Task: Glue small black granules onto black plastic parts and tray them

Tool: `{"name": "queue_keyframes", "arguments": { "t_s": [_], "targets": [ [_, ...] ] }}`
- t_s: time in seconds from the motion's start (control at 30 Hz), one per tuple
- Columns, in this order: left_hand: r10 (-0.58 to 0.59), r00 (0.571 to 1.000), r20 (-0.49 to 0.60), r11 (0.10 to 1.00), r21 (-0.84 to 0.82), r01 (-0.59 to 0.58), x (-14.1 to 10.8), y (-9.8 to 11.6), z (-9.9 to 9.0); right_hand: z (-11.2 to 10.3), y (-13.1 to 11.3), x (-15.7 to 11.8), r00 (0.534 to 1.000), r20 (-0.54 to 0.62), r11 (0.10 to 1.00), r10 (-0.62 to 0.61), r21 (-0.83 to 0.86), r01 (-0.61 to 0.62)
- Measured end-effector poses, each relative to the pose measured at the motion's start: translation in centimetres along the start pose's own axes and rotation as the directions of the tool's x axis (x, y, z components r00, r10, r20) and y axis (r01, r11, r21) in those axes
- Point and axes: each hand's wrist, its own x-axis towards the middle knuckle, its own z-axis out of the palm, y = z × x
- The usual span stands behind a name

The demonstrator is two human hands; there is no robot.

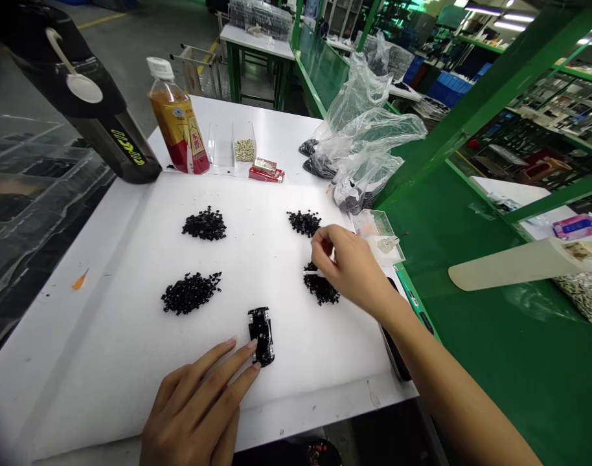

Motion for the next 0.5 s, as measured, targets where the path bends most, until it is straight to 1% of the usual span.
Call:
{"name": "queue_keyframes", "arguments": {
  "t_s": [0.03,0.07,0.1,0.13,0.2,0.27,0.33,0.37,0.5],
  "targets": [
    [0.000,1.000,0.003,1.000,-0.005,0.000,0.0,0.0,0.0,-0.3,-1.1,-1.5,1.000,0.020,0.999,-0.008,0.048,0.007],
    [-0.002,1.000,0.007,1.000,-0.010,0.002,0.1,0.0,-0.1,-0.4,-2.0,-3.1,0.997,0.077,0.989,-0.015,0.145,0.003],
    [-0.007,1.000,0.010,1.000,-0.014,0.007,0.2,0.1,-0.1,-0.2,-2.8,-4.7,0.989,0.149,0.979,-0.019,0.206,-0.012],
    [-0.014,1.000,0.014,1.000,-0.016,0.014,0.2,0.1,-0.1,0.2,-3.5,-6.2,0.979,0.201,0.975,-0.004,0.217,-0.041],
    [-0.018,0.999,0.027,1.000,-0.014,0.019,0.4,0.2,-0.2,1.5,-4.0,-8.8,0.981,0.188,0.981,0.038,0.178,-0.072],
    [-0.022,0.999,0.038,1.000,-0.019,0.022,0.6,0.3,-0.3,2.8,-3.8,-10.6,0.994,0.103,0.994,0.047,0.096,-0.057],
    [-0.034,0.999,0.037,0.999,-0.030,0.035,0.7,0.4,-0.4,3.3,-3.4,-11.3,0.998,0.059,0.999,0.029,0.042,-0.032],
    [-0.041,0.999,0.029,0.999,-0.035,0.042,0.8,0.5,-0.4,3.2,-3.2,-11.4,0.998,0.065,0.999,0.026,0.045,-0.029],
    [-0.052,0.999,0.013,0.997,-0.047,0.053,1.0,0.7,-0.4,1.5,-2.5,-10.7,0.985,0.155,0.976,0.070,0.191,-0.100]
  ]
}}
